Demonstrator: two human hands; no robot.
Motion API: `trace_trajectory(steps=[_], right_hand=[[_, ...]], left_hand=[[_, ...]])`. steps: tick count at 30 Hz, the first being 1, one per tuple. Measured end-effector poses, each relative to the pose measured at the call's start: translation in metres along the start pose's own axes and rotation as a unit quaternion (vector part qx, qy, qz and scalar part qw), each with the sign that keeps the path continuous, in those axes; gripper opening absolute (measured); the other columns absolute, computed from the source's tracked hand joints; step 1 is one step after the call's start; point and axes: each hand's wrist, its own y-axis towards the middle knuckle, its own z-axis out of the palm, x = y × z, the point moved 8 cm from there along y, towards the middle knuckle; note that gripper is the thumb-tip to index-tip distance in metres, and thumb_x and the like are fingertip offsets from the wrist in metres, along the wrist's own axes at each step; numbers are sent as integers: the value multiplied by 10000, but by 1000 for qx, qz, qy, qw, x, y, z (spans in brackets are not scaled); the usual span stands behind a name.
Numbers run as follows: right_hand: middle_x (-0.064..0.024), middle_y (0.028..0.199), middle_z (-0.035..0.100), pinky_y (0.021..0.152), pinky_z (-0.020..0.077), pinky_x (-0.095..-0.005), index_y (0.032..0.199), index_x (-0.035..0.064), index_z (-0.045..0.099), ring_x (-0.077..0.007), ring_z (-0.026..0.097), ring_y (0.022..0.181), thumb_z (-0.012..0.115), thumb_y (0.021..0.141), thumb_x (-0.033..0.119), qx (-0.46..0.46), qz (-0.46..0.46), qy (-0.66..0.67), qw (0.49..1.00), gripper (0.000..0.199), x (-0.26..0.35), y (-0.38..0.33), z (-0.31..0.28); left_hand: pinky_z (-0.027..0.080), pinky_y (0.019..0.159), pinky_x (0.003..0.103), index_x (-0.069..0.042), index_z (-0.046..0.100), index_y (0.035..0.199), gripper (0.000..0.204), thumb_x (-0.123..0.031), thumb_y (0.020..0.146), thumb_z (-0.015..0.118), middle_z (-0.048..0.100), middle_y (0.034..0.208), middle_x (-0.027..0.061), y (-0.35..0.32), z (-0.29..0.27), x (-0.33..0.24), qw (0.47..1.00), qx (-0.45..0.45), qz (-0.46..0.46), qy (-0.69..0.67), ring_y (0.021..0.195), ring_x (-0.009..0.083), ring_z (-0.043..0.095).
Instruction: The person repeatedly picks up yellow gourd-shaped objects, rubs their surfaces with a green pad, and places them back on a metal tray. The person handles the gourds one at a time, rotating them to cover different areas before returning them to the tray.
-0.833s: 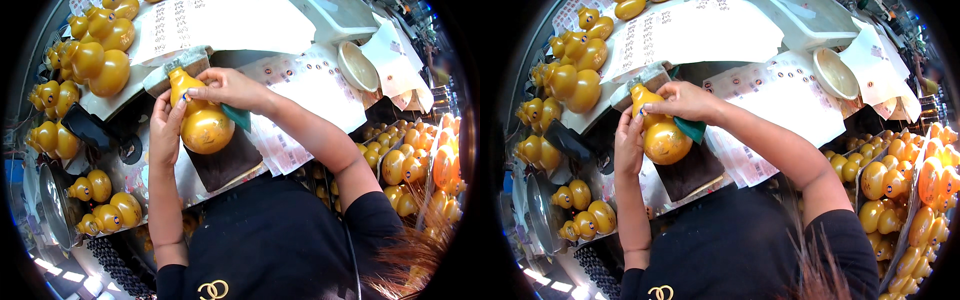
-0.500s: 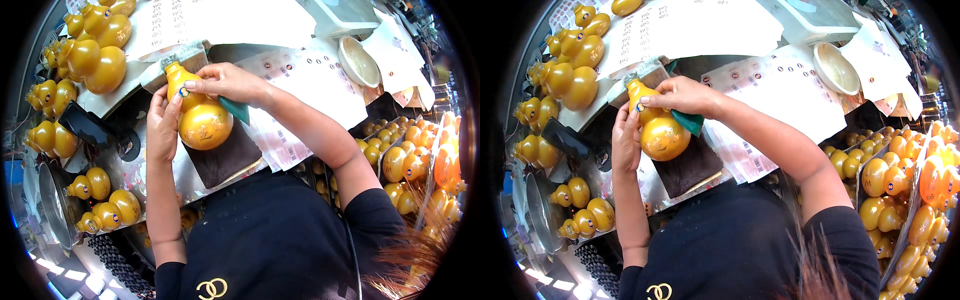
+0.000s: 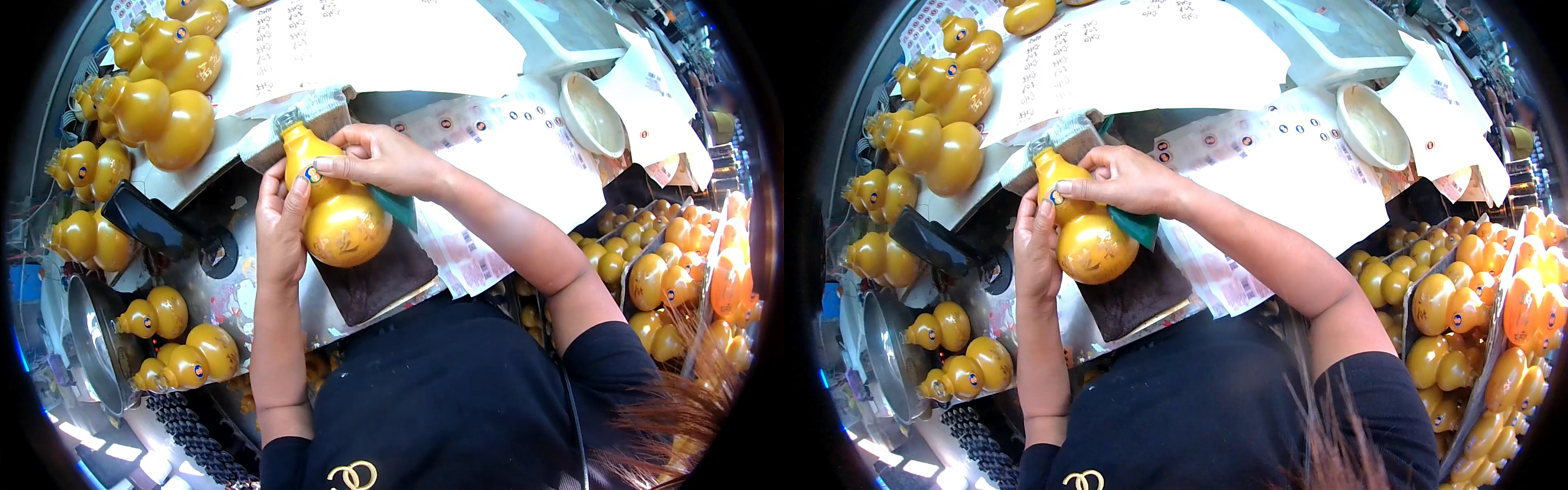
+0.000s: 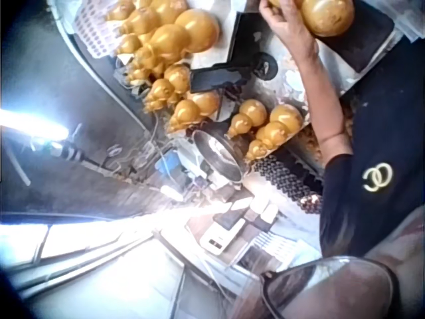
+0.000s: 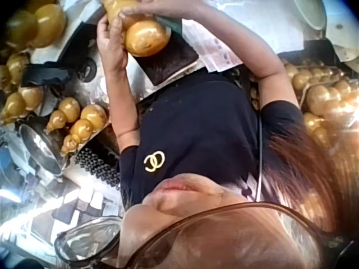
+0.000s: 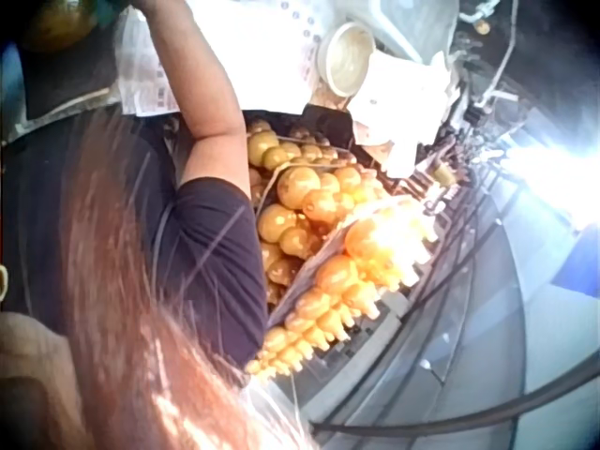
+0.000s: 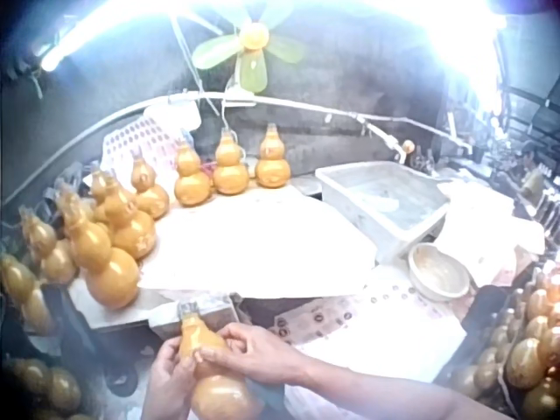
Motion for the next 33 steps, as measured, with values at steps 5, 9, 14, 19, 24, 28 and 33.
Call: trace_trajectory(steps=[5,9,14,19,24,28,33], right_hand=[[-19,873,612,690,443,-206,1118,6,591,-53,552,783,618,910,431,22,11,81,996,473,-3,-2,5],[-48,937,616,739,456,-231,1136,-2,579,-76,569,846,613,895,487,1,33,62,998,547,-3,-3,3],[-71,905,610,778,456,-242,1146,-29,549,-120,580,855,675,812,564,-33,47,-45,997,692,-4,1,2],[-57,887,614,758,440,-230,1130,-21,547,-97,567,839,693,813,522,-14,56,35,998,646,-7,-1,4],[-19,862,601,726,414,-213,1131,-1,539,-61,537,807,669,852,471,8,66,75,995,564,-10,-3,5],[9,828,576,706,390,-196,1132,26,533,-46,507,770,645,882,437,34,55,133,989,495,-16,-2,8],[29,778,550,688,390,-195,1061,38,575,-43,493,733,576,910,484,36,55,112,992,470,-11,-4,7]], left_hand=[[449,964,298,3,380,1310,464,-199,944,579,539,1214,123,-2,2,0,1000,5,-8,-21,1116,167,548],[459,932,285,-9,397,1299,448,-248,959,565,549,1181,105,2,6,-5,998,4,-38,-57,1082,149,553],[475,889,273,-13,453,1250,431,-305,956,574,578,1110,75,5,5,0,1000,-3,-21,17,1016,125,570],[478,889,277,5,444,1269,425,-280,970,547,582,1132,87,3,5,2,1000,3,-22,20,1021,128,577],[480,900,287,15,421,1298,435,-265,980,520,579,1155,105,1,7,3,1000,-3,-20,0,1039,144,580],[461,949,315,-4,409,1303,417,-291,1004,452,563,1187,104,0,6,5,1000,4,-28,-2,1100,166,567],[452,952,306,4,395,1323,460,-309,994,469,548,1207,112,2,4,3,999,6,-36,-18,1111,165,553]])
